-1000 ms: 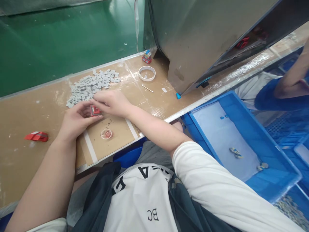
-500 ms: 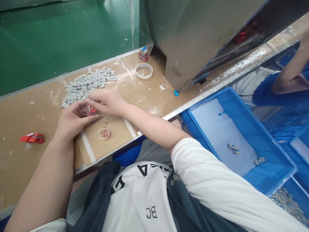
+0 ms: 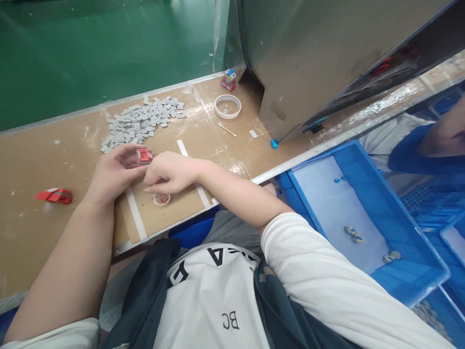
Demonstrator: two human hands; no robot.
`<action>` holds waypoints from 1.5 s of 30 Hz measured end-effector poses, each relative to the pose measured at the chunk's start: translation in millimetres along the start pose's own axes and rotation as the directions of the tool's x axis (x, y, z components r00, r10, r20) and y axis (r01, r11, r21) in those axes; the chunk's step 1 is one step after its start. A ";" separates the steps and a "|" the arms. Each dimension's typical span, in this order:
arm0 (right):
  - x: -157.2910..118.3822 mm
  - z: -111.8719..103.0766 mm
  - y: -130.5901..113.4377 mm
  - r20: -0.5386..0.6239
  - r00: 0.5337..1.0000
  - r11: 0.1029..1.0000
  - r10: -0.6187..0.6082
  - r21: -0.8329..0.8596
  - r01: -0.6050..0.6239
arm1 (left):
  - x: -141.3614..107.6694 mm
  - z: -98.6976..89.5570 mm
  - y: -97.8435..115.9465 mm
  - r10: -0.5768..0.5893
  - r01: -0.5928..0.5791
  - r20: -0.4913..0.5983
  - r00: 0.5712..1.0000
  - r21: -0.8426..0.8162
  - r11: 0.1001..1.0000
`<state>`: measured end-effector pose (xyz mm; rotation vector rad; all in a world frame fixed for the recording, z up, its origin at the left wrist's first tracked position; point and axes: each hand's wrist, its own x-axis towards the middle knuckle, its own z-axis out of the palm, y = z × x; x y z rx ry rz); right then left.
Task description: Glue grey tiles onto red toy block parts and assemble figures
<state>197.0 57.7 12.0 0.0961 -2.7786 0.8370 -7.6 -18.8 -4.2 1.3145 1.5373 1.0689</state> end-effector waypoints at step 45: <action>11.9 20.5 45.8 -0.598 0.696 0.916 0.397 0.306 -0.260 | -5.2 4.9 3.3 0.020 -0.015 -0.029 0.999 0.155 0.988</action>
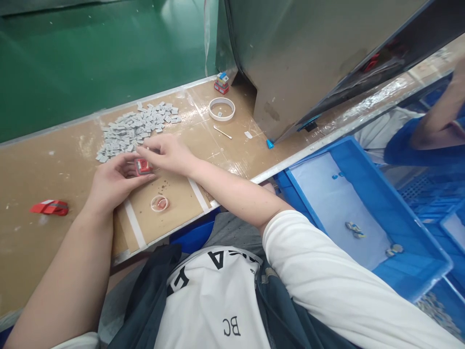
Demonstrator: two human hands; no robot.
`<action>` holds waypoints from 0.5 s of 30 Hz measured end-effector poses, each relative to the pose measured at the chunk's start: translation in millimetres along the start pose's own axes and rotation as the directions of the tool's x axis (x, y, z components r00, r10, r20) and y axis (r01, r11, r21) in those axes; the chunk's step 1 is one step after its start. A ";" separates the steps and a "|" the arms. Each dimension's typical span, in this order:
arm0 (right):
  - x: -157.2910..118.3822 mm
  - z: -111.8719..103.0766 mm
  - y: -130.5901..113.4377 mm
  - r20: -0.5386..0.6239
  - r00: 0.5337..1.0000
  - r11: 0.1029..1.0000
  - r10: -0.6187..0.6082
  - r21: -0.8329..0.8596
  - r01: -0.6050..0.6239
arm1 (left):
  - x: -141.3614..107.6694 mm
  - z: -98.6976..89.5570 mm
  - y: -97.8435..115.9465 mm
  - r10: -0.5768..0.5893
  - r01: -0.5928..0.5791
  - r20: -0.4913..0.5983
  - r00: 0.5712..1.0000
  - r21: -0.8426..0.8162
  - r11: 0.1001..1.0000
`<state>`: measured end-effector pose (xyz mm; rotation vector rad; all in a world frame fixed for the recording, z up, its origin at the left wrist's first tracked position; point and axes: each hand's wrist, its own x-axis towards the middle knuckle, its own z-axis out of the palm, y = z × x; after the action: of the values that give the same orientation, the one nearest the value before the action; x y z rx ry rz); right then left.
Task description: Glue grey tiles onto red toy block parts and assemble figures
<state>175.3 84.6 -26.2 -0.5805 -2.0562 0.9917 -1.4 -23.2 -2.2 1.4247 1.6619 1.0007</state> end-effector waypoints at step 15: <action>1.9 1.3 0.1 -0.037 0.999 0.998 -0.027 0.049 0.028 | 3.9 -0.3 -8.6 0.039 -0.039 -0.007 0.999 -0.021 0.999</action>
<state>173.1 85.4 -26.0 -0.5390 -1.9971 1.0065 -5.8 -20.1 -9.9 1.4467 1.6293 1.0428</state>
